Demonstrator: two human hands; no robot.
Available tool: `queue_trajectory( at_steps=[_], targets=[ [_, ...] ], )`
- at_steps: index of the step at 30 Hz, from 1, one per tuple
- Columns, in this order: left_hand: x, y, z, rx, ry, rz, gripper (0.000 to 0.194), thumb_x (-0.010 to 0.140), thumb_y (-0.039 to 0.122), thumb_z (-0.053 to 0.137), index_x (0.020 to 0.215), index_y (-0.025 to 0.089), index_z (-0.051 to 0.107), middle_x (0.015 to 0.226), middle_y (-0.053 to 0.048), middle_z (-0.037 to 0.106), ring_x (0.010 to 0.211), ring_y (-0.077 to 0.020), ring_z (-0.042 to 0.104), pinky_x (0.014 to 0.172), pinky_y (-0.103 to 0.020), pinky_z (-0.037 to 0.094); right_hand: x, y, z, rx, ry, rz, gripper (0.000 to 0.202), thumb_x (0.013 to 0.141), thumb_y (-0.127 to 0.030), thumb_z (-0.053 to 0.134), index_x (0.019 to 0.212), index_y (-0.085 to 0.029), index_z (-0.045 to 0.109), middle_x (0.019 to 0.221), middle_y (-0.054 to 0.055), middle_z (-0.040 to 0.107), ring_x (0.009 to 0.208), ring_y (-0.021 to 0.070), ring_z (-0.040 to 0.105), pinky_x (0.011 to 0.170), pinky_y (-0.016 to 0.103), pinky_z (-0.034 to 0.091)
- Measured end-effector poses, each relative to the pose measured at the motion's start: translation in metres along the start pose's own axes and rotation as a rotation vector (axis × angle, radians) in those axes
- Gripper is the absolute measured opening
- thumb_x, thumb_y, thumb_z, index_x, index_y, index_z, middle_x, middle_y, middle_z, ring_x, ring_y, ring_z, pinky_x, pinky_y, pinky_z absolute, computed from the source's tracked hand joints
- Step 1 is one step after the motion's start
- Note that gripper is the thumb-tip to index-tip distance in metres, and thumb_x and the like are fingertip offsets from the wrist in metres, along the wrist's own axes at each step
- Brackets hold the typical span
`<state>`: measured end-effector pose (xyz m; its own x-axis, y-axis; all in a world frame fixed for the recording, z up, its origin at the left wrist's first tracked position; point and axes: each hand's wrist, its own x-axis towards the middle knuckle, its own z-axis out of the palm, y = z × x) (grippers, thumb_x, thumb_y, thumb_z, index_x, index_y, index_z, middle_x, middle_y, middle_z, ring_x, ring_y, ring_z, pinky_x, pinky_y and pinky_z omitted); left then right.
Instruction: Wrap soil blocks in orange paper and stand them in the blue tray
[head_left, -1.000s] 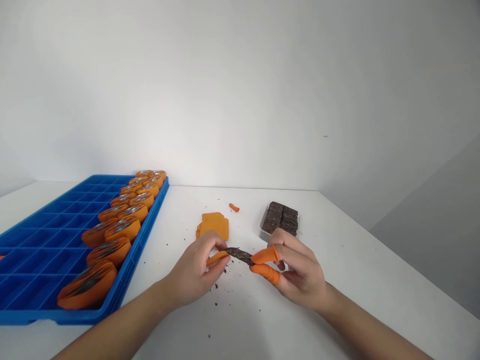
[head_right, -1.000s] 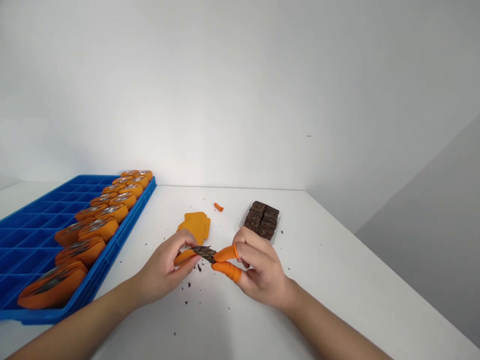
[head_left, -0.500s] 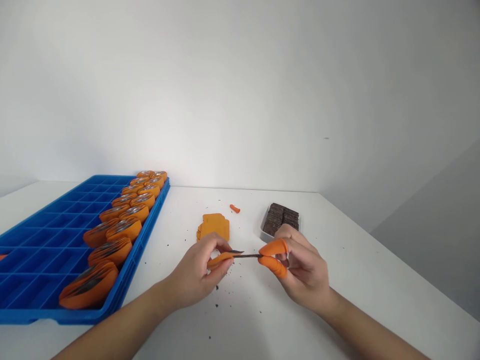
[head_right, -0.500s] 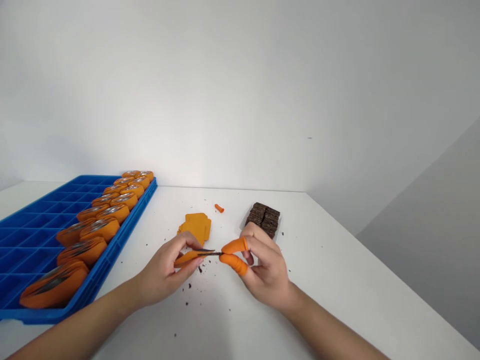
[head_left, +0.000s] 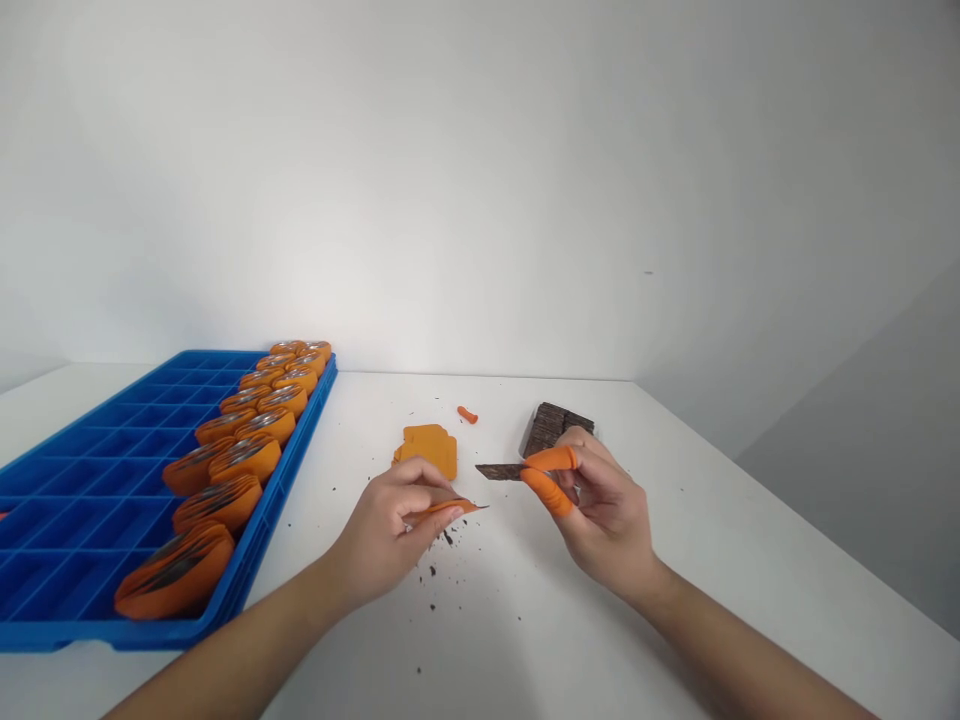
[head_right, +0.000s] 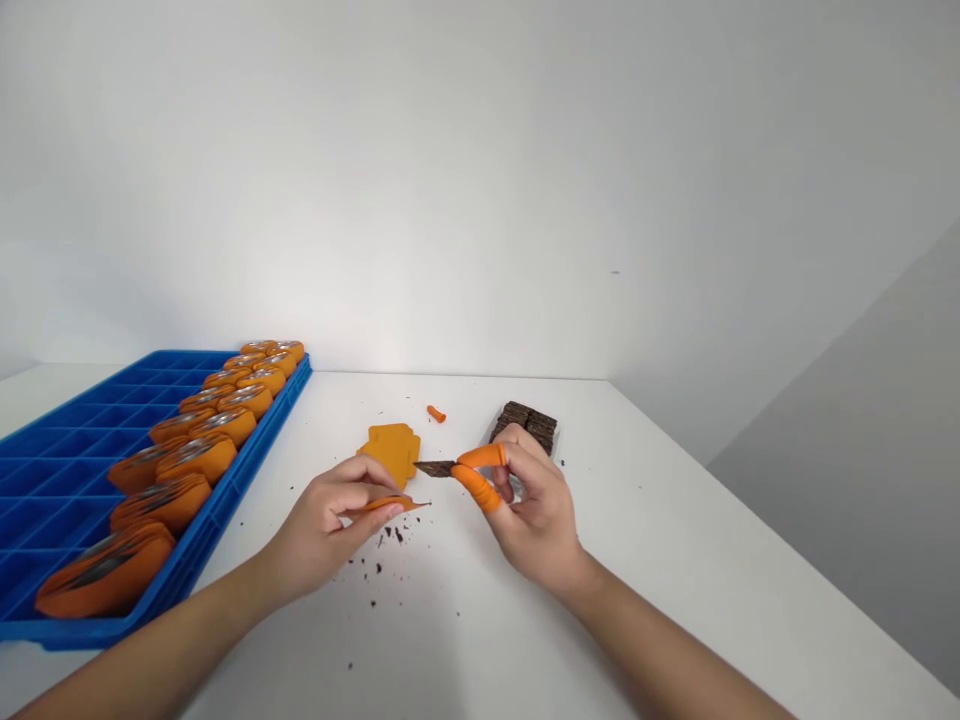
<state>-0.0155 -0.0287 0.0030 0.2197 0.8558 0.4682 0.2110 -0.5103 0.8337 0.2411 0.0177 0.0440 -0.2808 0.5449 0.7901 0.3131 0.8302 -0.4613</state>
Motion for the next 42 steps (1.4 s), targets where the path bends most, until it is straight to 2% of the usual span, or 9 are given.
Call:
queue_trajectory(
  at_steps=[5,11,16,21,25,30,37,42],
  targets=[
    [0.000,-0.003,-0.001,0.024,0.002,0.033,0.018,0.103,0.028,0.072,0.101,0.026,0.090,0.113,-0.008,0.081,0.101,-0.0231,0.078,0.086,-0.035,0.066,0.000,0.001,0.000,0.005,0.008,0.027,0.012,0.104,-0.024,0.072,0.092,-0.029,0.075,0.075,-0.002,0.043,0.068,0.0171,0.045,0.062,0.035,0.037],
    [0.001,-0.006,-0.003,0.063,0.006,0.036,0.013,0.098,0.026,0.079,0.103,0.030,0.091,0.105,-0.007,0.083,0.094,-0.0224,0.077,0.075,-0.031,0.065,0.001,-0.001,0.000,0.026,0.005,0.049,0.013,0.104,-0.027,0.072,0.091,-0.029,0.076,0.076,-0.001,0.044,0.067,0.0170,0.044,0.061,0.035,0.036],
    [0.001,-0.011,-0.003,0.035,0.060,0.013,0.007,0.091,0.031,0.087,0.086,0.028,0.089,0.096,-0.007,0.083,0.099,-0.0259,0.077,0.076,-0.033,0.064,0.002,-0.002,0.001,0.072,0.006,0.085,0.018,0.104,-0.030,0.072,0.086,-0.027,0.073,0.076,0.000,0.045,0.070,0.0180,0.045,0.061,0.035,0.036],
    [0.003,-0.014,-0.001,0.048,0.131,0.042,0.038,0.087,0.033,0.091,0.060,0.022,0.067,0.078,-0.005,0.074,0.089,-0.0258,0.074,0.074,-0.036,0.059,0.000,-0.006,0.003,0.141,-0.008,0.098,0.019,0.105,-0.033,0.071,0.088,-0.027,0.074,0.077,0.000,0.043,0.072,0.0184,0.046,0.063,0.034,0.038],
    [0.005,-0.014,0.000,0.091,0.193,0.096,0.052,0.086,0.033,0.090,0.059,0.022,0.047,0.065,-0.001,0.058,0.073,-0.0203,0.060,0.064,-0.033,0.049,-0.003,-0.008,0.005,0.159,-0.036,0.114,0.019,0.106,-0.033,0.071,0.088,-0.027,0.074,0.077,-0.001,0.043,0.072,0.0180,0.047,0.064,0.034,0.037],
    [0.005,-0.011,0.003,0.091,0.208,0.105,0.055,0.088,0.031,0.087,0.062,0.022,0.039,0.063,0.002,0.050,0.066,-0.0160,0.048,0.059,-0.029,0.039,-0.003,-0.011,0.007,0.184,-0.063,0.117,0.018,0.106,-0.031,0.071,0.089,-0.027,0.073,0.078,-0.001,0.043,0.071,0.0168,0.045,0.064,0.033,0.036],
    [0.004,-0.006,0.006,0.095,0.232,0.073,0.057,0.086,0.029,0.084,0.064,0.022,0.032,0.063,0.003,0.045,0.063,-0.0145,0.041,0.057,-0.028,0.033,-0.003,-0.015,0.009,0.195,-0.080,0.121,0.024,0.106,-0.034,0.070,0.083,-0.026,0.070,0.075,-0.002,0.042,0.069,0.0172,0.043,0.062,0.034,0.036],
    [0.004,-0.008,0.004,0.153,0.239,0.119,0.053,0.082,0.021,0.077,0.066,0.023,0.027,0.063,0.004,0.041,0.062,-0.0140,0.038,0.057,-0.028,0.031,-0.003,-0.015,0.009,0.195,-0.074,0.141,0.024,0.105,-0.037,0.071,0.083,-0.026,0.070,0.075,-0.001,0.042,0.069,0.0179,0.044,0.061,0.034,0.036]
  ],
)
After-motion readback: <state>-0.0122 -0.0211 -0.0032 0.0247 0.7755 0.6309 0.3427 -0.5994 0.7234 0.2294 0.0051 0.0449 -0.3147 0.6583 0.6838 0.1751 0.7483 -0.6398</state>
